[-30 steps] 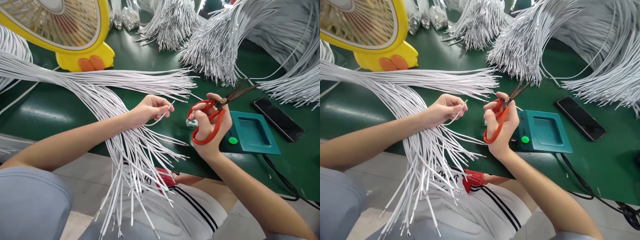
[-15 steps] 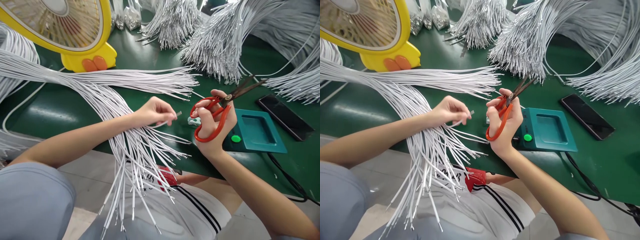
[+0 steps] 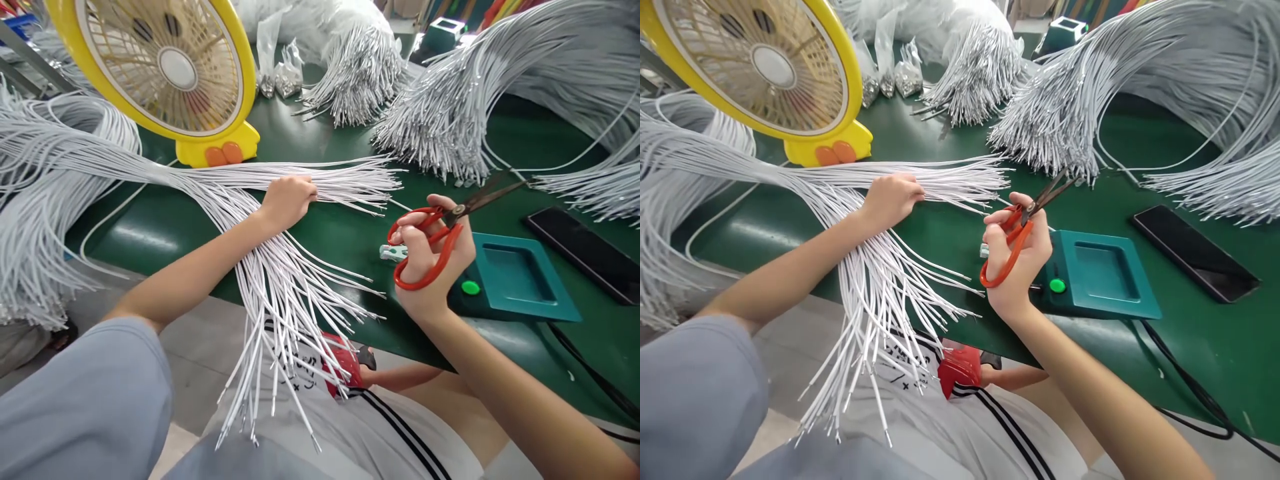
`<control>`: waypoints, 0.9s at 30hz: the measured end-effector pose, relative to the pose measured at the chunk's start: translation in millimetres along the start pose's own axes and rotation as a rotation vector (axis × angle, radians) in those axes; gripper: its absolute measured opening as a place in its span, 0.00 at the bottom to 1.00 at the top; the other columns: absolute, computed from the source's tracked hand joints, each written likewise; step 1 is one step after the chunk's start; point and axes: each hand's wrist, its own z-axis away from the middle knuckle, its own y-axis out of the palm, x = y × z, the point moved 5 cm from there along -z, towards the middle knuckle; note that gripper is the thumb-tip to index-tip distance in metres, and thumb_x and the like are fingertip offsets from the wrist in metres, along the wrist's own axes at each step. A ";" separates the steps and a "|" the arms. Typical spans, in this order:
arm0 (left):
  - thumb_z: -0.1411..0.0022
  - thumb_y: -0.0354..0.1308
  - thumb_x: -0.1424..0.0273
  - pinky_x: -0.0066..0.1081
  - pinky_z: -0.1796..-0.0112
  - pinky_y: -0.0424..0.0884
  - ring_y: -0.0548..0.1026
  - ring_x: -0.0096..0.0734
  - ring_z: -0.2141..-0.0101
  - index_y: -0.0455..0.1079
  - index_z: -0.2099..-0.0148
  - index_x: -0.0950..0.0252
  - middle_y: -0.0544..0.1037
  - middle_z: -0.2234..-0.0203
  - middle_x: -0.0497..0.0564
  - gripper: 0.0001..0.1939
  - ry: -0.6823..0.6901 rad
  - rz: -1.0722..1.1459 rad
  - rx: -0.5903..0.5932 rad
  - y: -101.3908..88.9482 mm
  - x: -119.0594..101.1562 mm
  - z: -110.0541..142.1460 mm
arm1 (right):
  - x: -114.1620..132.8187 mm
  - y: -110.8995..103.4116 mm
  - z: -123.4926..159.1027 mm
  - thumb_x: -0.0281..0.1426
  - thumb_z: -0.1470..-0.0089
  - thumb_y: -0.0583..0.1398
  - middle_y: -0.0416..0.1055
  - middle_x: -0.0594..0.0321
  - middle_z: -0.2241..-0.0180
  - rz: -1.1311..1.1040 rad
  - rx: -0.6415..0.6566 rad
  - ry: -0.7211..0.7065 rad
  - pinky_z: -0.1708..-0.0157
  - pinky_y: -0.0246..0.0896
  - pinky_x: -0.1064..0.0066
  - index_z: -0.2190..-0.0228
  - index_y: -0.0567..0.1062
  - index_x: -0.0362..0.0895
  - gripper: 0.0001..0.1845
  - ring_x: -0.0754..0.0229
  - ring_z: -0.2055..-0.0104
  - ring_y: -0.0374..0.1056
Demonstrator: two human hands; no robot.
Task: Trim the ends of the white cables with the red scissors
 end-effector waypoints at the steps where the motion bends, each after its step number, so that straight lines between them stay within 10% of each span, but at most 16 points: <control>1: 0.38 0.50 0.73 0.32 0.69 0.63 0.75 0.39 0.64 0.77 0.66 0.67 0.77 0.67 0.55 0.13 -0.003 -0.036 0.025 4.1 3.4 -2.1 | -0.5 0.1 0.1 0.25 0.52 0.59 0.68 0.68 0.73 0.000 0.004 0.006 0.75 0.62 0.69 0.59 0.70 0.50 0.16 0.64 0.75 0.63; 12: 0.38 0.45 0.78 0.35 0.63 0.64 0.73 0.43 0.62 0.70 0.59 0.71 0.75 0.66 0.61 0.12 0.007 -0.043 0.067 13.9 1.2 -2.2 | -2.0 -0.9 0.3 0.25 0.51 0.59 0.68 0.67 0.72 0.002 0.005 0.009 0.75 0.62 0.70 0.59 0.69 0.50 0.16 0.64 0.73 0.64; 15: 0.35 0.46 0.72 0.32 0.67 0.64 0.74 0.38 0.69 0.70 0.57 0.68 0.76 0.72 0.55 0.12 0.011 0.164 0.020 4.2 -5.7 2.6 | 0.5 -2.8 -0.7 0.24 0.51 0.59 0.68 0.67 0.72 0.010 -0.031 -0.019 0.74 0.63 0.70 0.58 0.69 0.48 0.16 0.64 0.74 0.64; 22: 0.33 0.47 0.68 0.24 0.71 0.64 0.71 0.26 0.74 0.73 0.63 0.69 0.76 0.73 0.55 0.15 0.564 0.879 0.282 -21.0 -74.4 43.1 | 4.6 -8.3 -5.9 0.23 0.50 0.57 0.66 0.67 0.72 0.023 -0.108 -0.063 0.74 0.63 0.67 0.58 0.68 0.50 0.17 0.64 0.75 0.63; 27: 0.39 0.55 0.69 0.23 0.76 0.63 0.68 0.23 0.77 0.73 0.69 0.70 0.75 0.75 0.54 0.11 0.454 1.144 0.406 -11.0 -78.3 43.6 | 2.6 -6.1 -6.2 0.22 0.51 0.57 0.67 0.68 0.73 0.019 -0.090 -0.049 0.75 0.62 0.69 0.59 0.68 0.49 0.17 0.65 0.76 0.62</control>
